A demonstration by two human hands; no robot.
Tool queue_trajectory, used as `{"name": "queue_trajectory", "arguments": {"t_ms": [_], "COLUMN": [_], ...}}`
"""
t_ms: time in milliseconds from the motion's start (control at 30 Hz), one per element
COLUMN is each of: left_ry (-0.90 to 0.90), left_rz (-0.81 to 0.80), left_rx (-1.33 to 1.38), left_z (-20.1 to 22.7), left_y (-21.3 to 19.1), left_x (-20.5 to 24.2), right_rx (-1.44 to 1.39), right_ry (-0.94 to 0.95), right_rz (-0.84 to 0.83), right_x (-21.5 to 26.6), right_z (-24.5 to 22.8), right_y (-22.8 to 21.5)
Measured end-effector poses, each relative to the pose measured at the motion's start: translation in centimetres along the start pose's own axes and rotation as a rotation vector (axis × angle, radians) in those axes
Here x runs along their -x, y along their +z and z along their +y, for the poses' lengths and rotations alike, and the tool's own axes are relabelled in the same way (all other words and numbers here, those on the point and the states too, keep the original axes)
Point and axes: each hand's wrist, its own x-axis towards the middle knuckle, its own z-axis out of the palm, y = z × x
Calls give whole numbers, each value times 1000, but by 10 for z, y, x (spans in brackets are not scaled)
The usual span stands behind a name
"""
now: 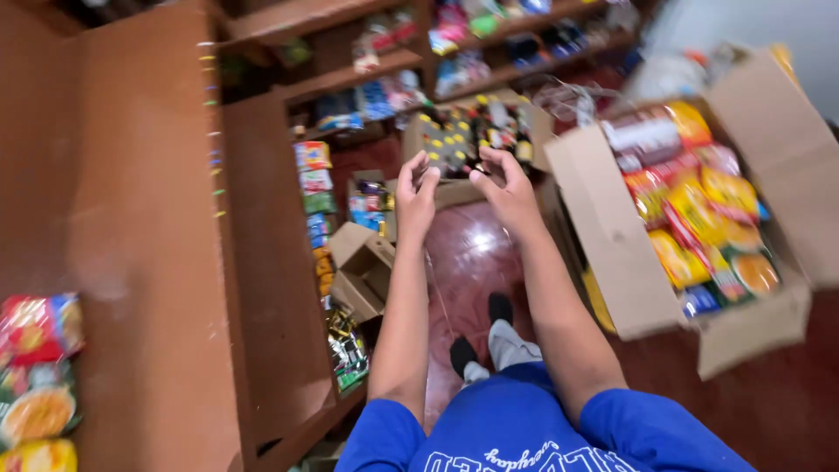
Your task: Organizing and stocking packaged food items from boxes onto store shelves.
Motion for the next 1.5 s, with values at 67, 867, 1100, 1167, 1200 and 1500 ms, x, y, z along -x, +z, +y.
{"name": "queue_trajectory", "arguments": {"t_ms": [67,867,1100,1167,1200,1500], "left_ry": [0,-40,81,125,175,220], "left_rz": [-65,-511,-574,-540,-501,-428], "left_rx": [17,-662,-1369,-1427,-1481,-1474], "left_z": [-22,-88,-66,-79,-85,-97], "left_y": [37,356,390,393,394,397], "left_x": [6,177,208,212,213,214], "right_rx": [49,367,479,494,514,857], "right_ry": [-21,100,290,316,336,315], "right_rz": [64,-80,-234,-259,-284,-241], "right_x": [11,50,51,53,53,58], "right_z": [9,41,49,53,54,77], "right_y": [-30,-419,-486,-493,-496,-522]}}
